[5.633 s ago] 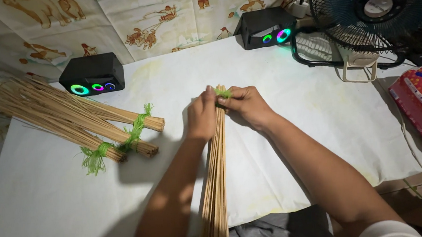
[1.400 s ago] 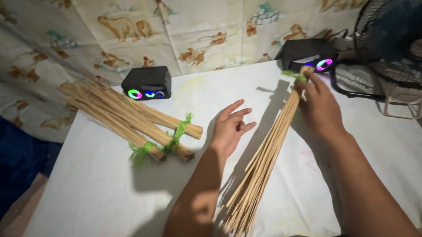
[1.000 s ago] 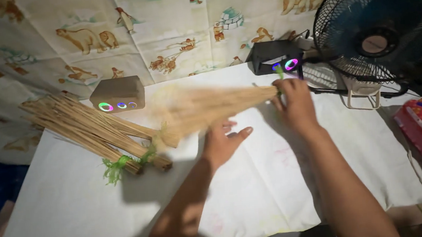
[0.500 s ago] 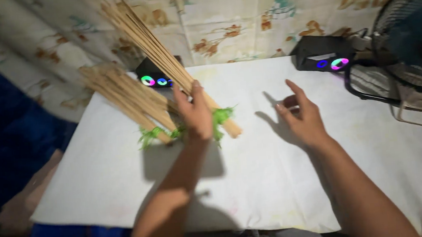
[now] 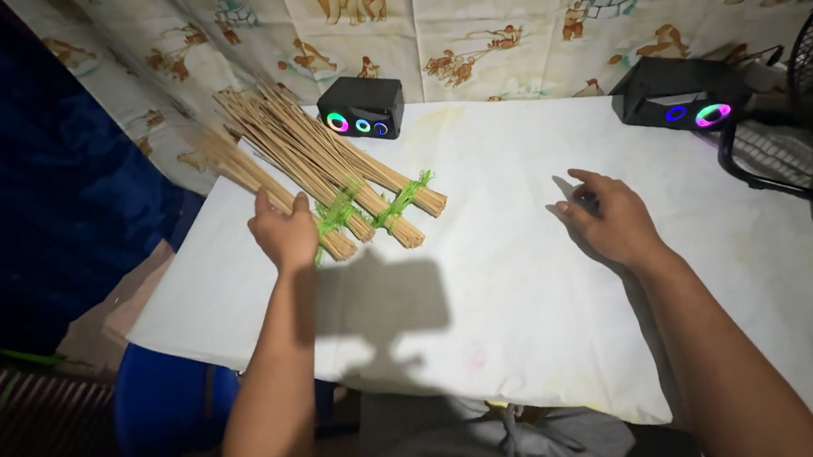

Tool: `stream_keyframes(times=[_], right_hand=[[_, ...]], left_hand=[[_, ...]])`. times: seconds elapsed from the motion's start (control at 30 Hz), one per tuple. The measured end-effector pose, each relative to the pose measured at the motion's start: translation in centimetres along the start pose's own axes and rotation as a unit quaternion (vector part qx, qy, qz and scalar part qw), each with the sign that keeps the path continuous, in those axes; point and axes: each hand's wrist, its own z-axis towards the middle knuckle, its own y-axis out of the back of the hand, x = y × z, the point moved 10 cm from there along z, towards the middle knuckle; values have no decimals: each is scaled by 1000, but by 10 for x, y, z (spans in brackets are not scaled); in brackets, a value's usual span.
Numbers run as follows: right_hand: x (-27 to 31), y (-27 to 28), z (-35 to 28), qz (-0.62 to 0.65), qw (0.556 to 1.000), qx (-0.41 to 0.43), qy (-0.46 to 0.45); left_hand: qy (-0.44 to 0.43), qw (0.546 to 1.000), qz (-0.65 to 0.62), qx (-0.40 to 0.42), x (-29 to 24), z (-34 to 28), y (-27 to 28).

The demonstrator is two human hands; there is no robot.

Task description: Gathering thin wooden sticks into bundles and securing them with green plastic string.

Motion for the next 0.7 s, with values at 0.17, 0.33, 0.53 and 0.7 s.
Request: stream_keyframes(times=[0.17, 0.33, 0.53, 0.7], right_hand=[[-3, -1, 0, -1, 1000, 9, -10], [-4, -1, 0, -6, 1000, 19, -10], [4, 2, -3, -5, 999, 40, -16], [3, 2, -2, -7, 999, 43, -15]], left_hand=[[-43, 982, 163, 85, -17, -3, -15], [-118, 963, 226, 91, -47, -13, -18], [-223, 915, 312, 124, -101, -21, -45], [-133, 900, 332, 251, -132, -35, -75]])
